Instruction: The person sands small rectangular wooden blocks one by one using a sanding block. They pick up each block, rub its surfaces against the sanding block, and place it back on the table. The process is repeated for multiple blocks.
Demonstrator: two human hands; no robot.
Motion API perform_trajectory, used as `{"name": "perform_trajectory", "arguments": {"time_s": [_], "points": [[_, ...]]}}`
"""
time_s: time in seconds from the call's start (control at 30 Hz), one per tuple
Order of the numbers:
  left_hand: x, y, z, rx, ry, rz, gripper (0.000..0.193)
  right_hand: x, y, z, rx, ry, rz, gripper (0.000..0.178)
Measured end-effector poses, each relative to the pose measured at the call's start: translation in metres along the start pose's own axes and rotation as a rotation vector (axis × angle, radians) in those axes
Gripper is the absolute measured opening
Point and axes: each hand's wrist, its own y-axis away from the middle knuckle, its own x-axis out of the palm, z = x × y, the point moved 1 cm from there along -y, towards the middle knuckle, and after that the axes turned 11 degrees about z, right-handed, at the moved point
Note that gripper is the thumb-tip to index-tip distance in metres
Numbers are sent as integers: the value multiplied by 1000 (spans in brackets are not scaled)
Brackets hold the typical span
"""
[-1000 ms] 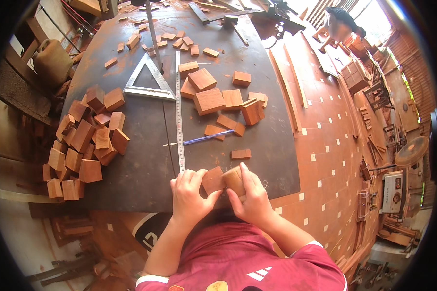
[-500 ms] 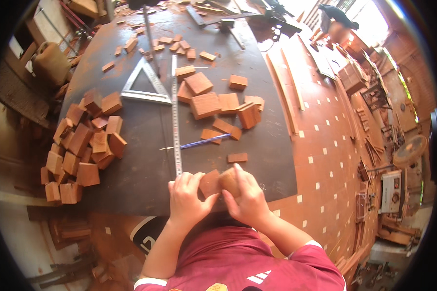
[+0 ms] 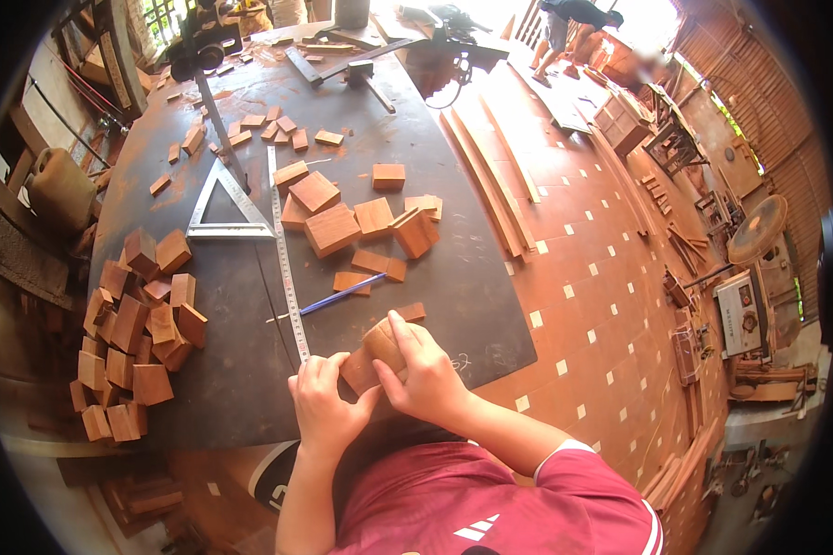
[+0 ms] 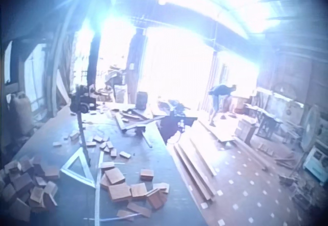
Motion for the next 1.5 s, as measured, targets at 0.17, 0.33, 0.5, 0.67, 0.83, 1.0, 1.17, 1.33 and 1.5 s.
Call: {"name": "perform_trajectory", "arguments": {"time_s": [0.17, 0.33, 0.5, 0.67, 0.83, 1.0, 1.17, 1.33, 1.5], "points": [[0, 0, 0, -8, 15, -8, 58, -10, 24, 0, -7, -6, 40, 74], [3, 0, 3, 48, -31, -28, 60, -4, 2, 3, -6, 16, 29, 74], [2, 0, 2, 31, -35, -18, 61, -6, 10, -1, -13, 14, 34, 74], [0, -3, -2, 18, 19, -6, 57, -12, 15, -1, -11, 48, 82, 75], [2, -1, 0, 25, -9, -29, 58, -3, -7, 1, -10, 13, 52, 74], [2, -2, 1, 22, -1, -12, 59, -16, 28, 9, -88, 60, 99, 74], [4, 0, 0, 15, -16, -39, 54, -5, -1, 7, -78, 22, 51, 74], [4, 0, -1, -10, 20, -23, 54, -8, 17, 14, -82, 37, 77, 74], [5, 1, -1, -14, 25, -34, 60, -10, 16, 6, -71, 23, 24, 73]]}}
